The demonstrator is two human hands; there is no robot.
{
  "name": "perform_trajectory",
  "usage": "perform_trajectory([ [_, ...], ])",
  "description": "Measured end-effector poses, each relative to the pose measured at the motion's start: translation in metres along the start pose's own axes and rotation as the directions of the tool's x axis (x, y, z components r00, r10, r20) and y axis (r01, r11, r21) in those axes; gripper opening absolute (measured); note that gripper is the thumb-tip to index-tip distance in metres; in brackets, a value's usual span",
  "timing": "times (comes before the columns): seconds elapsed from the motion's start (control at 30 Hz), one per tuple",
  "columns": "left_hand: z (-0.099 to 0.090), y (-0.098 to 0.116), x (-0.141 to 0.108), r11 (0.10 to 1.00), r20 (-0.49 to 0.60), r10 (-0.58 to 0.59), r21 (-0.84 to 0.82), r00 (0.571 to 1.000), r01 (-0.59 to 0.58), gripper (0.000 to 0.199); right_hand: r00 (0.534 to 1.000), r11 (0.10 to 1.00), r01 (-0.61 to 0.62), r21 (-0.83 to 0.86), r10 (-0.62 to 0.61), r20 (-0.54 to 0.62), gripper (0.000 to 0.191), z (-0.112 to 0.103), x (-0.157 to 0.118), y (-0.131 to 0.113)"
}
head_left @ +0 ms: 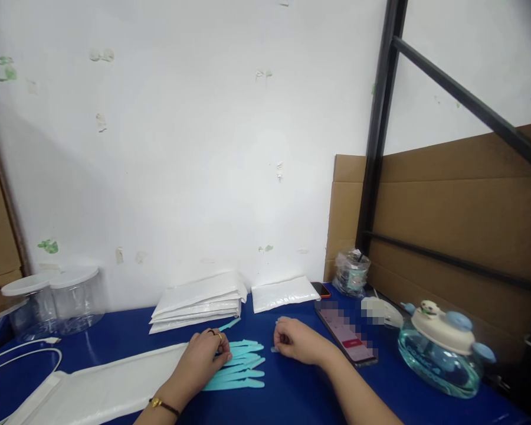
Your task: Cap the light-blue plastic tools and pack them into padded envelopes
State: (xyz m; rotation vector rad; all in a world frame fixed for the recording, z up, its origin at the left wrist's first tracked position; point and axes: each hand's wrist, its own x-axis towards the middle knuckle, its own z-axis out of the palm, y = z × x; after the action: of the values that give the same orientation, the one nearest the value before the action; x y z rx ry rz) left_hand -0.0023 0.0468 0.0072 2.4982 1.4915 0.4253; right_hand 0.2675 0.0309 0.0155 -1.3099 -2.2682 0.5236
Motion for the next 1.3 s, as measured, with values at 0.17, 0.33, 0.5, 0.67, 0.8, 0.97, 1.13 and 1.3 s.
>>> perform_trajectory([
  [0.17,0.001,-0.004,0.003,0.998,-0.016,-0.003,-0.057,1.0,0.002,0.015,0.994,0.943,-0.105,0.317,0.108,0.007,0.012,0.001,0.001,0.001],
  [0.33,0.004,-0.007,0.004,0.935,-0.032,-0.005,-0.354,0.999,-0.007,0.022,0.984,0.844,-0.059,0.533,0.138,-0.109,0.017,0.009,0.008,0.007],
  [0.5,0.003,-0.005,0.003,0.846,0.01,0.012,-0.533,1.0,-0.005,0.022,0.955,0.775,-0.006,0.632,0.193,-0.227,0.025,0.024,0.018,0.016],
  [0.67,0.002,-0.005,0.002,0.785,0.015,-0.001,-0.62,1.0,0.01,0.023,0.934,0.803,0.09,0.589,0.138,-0.33,0.02,0.028,0.02,0.01],
  [0.8,0.004,-0.005,0.003,0.766,0.031,0.009,-0.642,0.999,0.013,0.023,0.928,0.804,0.112,0.585,0.126,-0.352,0.017,0.026,0.019,0.002],
  [0.97,0.006,-0.007,0.006,0.733,0.037,-0.006,-0.68,0.999,0.03,0.021,0.93,0.81,0.127,0.572,0.104,-0.353,0.016,0.027,0.019,0.001],
  [1.13,0.011,-0.007,0.006,0.722,0.034,-0.001,-0.692,0.999,0.024,0.022,0.932,0.829,0.12,0.546,0.095,-0.35,0.013,0.031,0.018,-0.008],
  [1.3,0.015,-0.006,0.008,0.743,0.024,0.008,-0.669,1.0,0.01,0.021,0.939,0.89,0.101,0.444,0.062,-0.338,0.009,0.025,0.016,-0.016],
])
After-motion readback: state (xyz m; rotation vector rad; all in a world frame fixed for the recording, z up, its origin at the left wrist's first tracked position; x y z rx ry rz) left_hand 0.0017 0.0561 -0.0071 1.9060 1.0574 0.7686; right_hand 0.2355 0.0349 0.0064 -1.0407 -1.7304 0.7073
